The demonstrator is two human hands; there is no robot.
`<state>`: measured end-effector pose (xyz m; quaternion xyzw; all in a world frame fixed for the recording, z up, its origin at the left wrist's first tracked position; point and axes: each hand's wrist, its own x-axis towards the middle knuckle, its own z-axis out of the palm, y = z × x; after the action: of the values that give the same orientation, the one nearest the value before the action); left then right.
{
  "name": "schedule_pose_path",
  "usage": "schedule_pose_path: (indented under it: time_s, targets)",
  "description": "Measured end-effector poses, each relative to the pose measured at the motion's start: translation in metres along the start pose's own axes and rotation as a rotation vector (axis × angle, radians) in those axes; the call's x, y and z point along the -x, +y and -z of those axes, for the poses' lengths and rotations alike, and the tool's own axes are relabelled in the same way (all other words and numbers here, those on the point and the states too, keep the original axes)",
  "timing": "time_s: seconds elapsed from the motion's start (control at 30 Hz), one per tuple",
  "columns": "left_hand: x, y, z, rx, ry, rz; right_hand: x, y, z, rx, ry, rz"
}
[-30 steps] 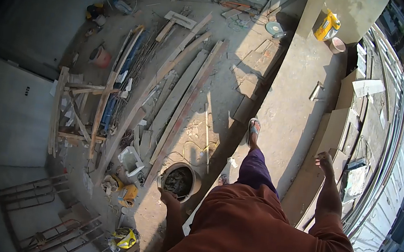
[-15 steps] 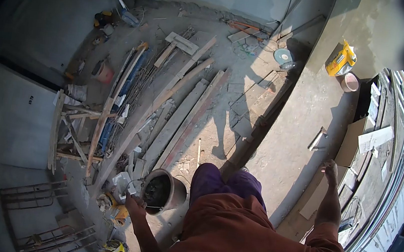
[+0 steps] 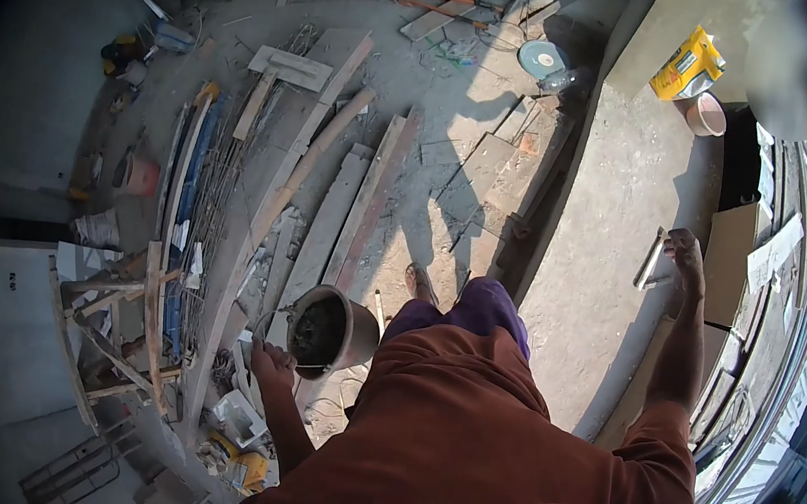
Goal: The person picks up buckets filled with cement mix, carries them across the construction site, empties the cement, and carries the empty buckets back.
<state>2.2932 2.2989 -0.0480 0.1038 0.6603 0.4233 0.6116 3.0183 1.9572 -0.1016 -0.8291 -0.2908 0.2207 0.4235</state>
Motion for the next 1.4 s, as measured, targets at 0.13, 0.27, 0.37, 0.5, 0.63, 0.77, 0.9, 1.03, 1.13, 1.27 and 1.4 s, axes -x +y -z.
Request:
schedule_pose_path:
  time_s: [0.13,0.27,0.37,0.5,0.63,0.77,0.9,1.03,1.13,1.27,1.4]
  targets:
    - [-0.086,-0.012,-0.074,0.007,0.069,0.095,-0.062,0.042,-0.053,-0.023,0.158,-0.043]
    - [-0.143,-0.011,-0.104,0.033,0.06,-0.043,-0.029,-0.039,-0.101,-0.026,-0.235,-0.585]
    - [-0.154,0.035,-0.15,0.059,0.113,0.011,-0.034,0.032,-0.102,-0.103,-0.141,-0.739]
    - [-0.177,0.057,-0.204,0.1,0.103,-0.014,-0.065,0.084,-0.117,-0.2,0.278,-0.689]
    - [-0.215,0.075,-0.261,0.134,0.273,-0.003,-0.148,0.076,-0.144,-0.294,0.277,-0.872]
    - [-0.23,0.105,-0.337,0.225,0.325,0.002,-0.303,0.053,-0.149,-0.304,0.169,-0.787]
    - [-0.229,0.123,-0.391,0.363,0.348,-0.01,-0.505,-0.004,-0.168,-0.169,0.106,-0.504]
    - [-0.243,0.126,-0.455,0.388,0.303,-0.073,-0.679,-0.133,-0.212,-0.094,0.041,-0.027]
    - [-0.261,0.135,-0.52,0.428,0.266,-0.027,-0.756,-0.216,-0.253,-0.026,-0.026,0.191]
    - [-0.309,0.136,-0.593,0.395,0.3,0.009,-0.798,-0.275,-0.293,-0.245,-0.244,0.292]
    - [-0.365,0.136,-0.65,0.291,0.368,0.061,-0.84,-0.26,-0.307,-0.08,-0.421,0.034]
